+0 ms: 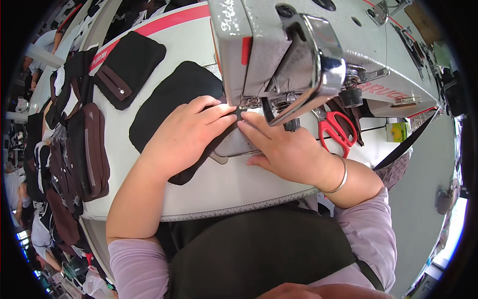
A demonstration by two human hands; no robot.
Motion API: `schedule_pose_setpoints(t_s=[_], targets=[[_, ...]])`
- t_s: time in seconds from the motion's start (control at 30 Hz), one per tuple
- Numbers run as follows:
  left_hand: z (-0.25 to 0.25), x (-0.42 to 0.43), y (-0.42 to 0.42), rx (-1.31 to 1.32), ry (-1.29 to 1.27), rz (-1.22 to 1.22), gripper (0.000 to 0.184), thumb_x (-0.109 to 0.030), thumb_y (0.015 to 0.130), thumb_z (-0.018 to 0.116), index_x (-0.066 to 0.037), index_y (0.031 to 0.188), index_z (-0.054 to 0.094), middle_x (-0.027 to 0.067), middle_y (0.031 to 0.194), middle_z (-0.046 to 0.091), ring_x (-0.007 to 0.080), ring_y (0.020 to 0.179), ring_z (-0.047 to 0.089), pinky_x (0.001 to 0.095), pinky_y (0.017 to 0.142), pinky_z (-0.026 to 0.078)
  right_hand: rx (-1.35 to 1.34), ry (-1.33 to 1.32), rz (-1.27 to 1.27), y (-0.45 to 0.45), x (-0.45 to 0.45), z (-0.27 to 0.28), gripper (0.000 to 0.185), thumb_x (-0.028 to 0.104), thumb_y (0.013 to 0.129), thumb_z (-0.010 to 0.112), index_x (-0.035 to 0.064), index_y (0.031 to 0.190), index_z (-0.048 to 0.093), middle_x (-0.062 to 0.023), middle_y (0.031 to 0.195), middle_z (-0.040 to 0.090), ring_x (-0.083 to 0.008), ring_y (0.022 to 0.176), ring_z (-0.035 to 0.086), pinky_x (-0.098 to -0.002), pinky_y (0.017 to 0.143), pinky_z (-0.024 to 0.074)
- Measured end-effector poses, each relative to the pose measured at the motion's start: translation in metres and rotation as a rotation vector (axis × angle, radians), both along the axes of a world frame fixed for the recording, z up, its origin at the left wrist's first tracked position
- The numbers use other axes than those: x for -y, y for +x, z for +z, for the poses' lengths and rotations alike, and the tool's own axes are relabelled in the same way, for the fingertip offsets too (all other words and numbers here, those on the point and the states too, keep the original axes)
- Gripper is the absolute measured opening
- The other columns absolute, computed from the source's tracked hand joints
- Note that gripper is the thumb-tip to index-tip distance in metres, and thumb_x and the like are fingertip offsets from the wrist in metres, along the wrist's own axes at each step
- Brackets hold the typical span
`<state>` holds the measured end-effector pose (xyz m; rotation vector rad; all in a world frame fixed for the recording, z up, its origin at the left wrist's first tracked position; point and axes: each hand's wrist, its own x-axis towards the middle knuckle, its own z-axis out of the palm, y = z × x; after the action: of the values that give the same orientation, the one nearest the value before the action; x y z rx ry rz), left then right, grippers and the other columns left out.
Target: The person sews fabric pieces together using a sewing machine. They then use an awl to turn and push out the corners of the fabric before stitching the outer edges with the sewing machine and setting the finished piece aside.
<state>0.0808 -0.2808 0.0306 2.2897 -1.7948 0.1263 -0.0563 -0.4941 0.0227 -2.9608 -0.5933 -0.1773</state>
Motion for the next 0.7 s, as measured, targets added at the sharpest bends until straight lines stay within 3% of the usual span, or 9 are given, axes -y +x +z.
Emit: schedule_pose_setpoints(t_s=[0.23,0.5,0.7], targets=[[0.0001,0.0011,-0.0025,-0.017,-0.021,0.005,0.037,-0.007,0.083,0.061,-0.009,0.119,0.067,0.0,0.128,0.063,0.0212,0.12,0.056,0.0354,0.093,0.053,-0.017,0.017,0.006,-0.0001,0.0008,-0.002,0.073,0.04,0.075,0.08,0.0068,0.136,0.057,-0.0041,0.142,0.054,-0.0116,0.082,0.067,-0.0268,0.05,0.0485],[-0.0008,0.002,-0.0073,0.001,0.006,0.052,0.043,-0.005,0.082,0.061,-0.007,0.125,0.065,0.0018,0.13,0.061,0.0239,0.119,0.055,0.036,0.094,0.053,0.024,-0.015,0.012,0.0004,0.0009,-0.0011,0.072,0.042,0.077,0.08,0.0053,0.134,0.058,-0.0073,0.14,0.058,-0.0111,0.1,0.066,-0.0252,0.051,0.0483],[0.0004,0.0017,-0.0083,-0.004,0.016,0.053,0.045,-0.004,0.081,0.061,-0.006,0.126,0.065,0.0023,0.129,0.06,0.0238,0.118,0.055,0.0345,0.094,0.054,-0.028,0.008,-0.003,0.0008,0.0022,-0.0002,0.067,0.04,0.076,0.081,0.0054,0.129,0.059,-0.0046,0.139,0.058,-0.0112,0.097,0.067,-0.0259,0.052,0.0486]])
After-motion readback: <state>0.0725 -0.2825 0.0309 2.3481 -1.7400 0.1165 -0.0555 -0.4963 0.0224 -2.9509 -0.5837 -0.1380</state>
